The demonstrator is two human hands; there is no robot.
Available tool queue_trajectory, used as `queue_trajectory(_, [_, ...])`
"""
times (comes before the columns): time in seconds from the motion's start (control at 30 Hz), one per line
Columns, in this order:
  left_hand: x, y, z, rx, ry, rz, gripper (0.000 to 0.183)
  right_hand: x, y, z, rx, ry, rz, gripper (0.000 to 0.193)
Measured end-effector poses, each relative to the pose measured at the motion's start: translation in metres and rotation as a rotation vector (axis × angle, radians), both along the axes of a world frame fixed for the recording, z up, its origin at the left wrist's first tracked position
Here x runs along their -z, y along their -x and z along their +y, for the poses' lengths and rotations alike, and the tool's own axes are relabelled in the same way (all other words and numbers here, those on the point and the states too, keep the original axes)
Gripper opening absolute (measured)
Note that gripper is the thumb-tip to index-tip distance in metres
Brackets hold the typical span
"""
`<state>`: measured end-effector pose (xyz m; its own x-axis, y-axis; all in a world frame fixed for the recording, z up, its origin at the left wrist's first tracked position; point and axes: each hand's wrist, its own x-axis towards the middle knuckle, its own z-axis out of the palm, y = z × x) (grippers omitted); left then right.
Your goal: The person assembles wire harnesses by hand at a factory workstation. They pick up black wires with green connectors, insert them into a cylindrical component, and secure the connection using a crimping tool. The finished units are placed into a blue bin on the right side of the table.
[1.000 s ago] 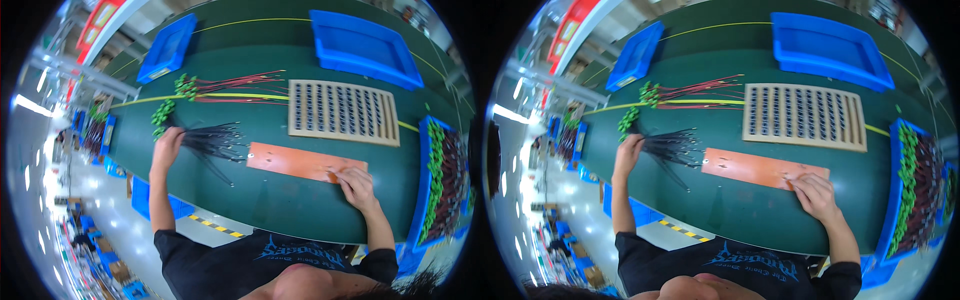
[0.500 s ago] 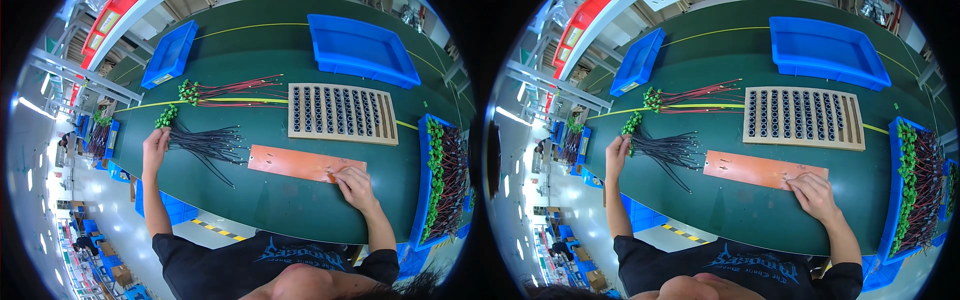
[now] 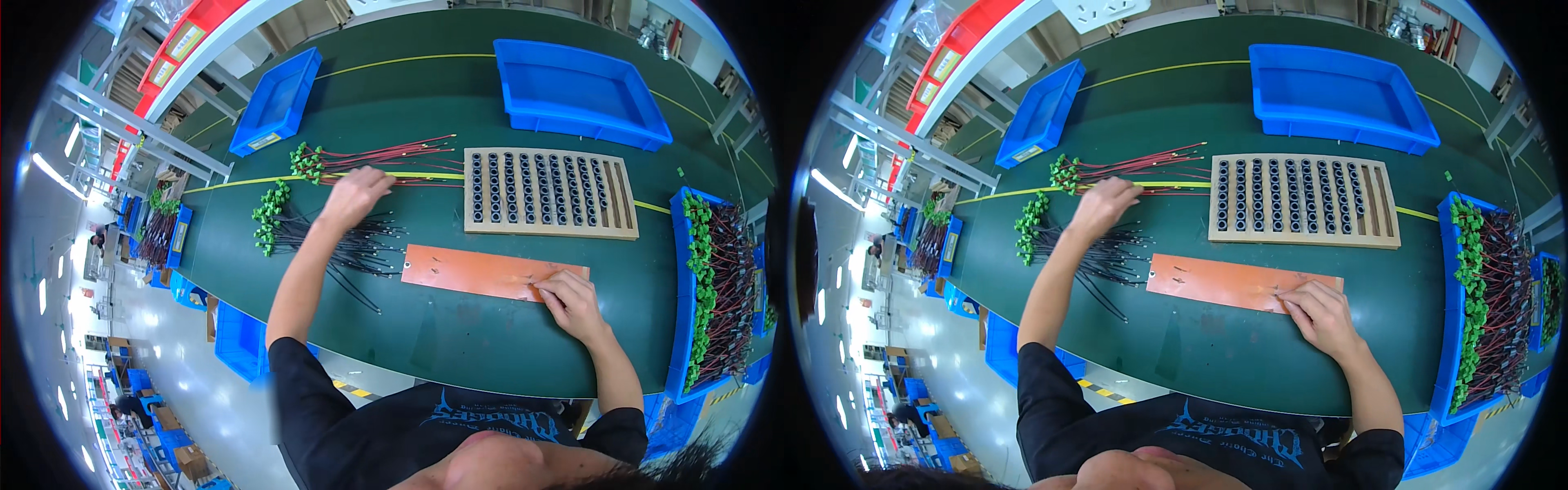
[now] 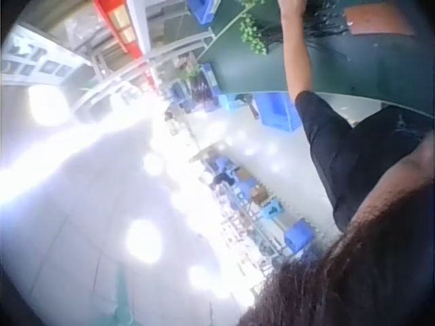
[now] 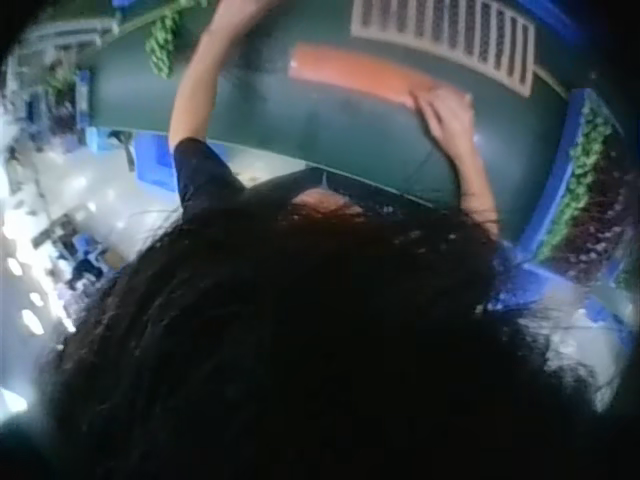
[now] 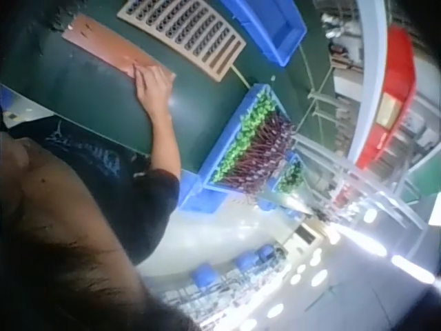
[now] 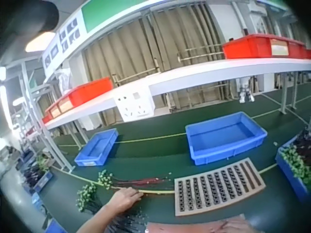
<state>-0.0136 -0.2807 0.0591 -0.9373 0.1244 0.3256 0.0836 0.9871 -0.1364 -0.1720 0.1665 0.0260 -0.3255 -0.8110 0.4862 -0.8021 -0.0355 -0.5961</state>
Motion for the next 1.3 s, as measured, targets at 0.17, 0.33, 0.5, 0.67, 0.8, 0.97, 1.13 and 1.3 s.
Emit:
queue_trajectory(0.17, [0.014,0.046,0.04,0.145,0.139,-0.032,0.032,0.001,-0.001,-0.001,0.013,0.003,0.004,0.01])
queue_trajectory(0.33, [0.011,0.05,0.032,0.036,-0.056,-0.143,0.025,0.002,-0.001,0.002,0.015,0.014,0.009,0.009])
queue_trajectory(0.5, [-0.002,0.05,0.037,0.123,-0.084,-0.135,0.026,-0.003,-0.001,0.0,0.02,-0.018,0.003,0.009])
queue_trajectory(0.67, [0.012,0.066,0.056,0.094,-0.099,-0.129,0.031,-0.001,-0.003,0.002,0.014,-0.02,0.007,0.01])
queue_trajectory(0.8, [-0.022,0.028,0.029,0.011,-0.305,-0.075,0.021,0.001,-0.004,0.0,0.005,0.0,-0.006,0.012])
queue_trajectory(0.97, [-0.057,-0.03,0.009,-0.238,-1.125,-0.025,0.009,0.0,-0.001,0.003,0.018,-0.033,-0.012,0.012])
queue_trajectory(1.13, [-0.075,-0.057,-0.02,-0.002,-1.739,0.666,0.004,0.002,-0.001,0.001,0.026,-0.034,-0.02,0.013])
queue_trajectory(1.3, [-0.116,-0.069,-0.033,0.065,-1.505,0.849,0.011,0.003,-0.001,0.0,0.03,-0.025,-0.034,0.013])
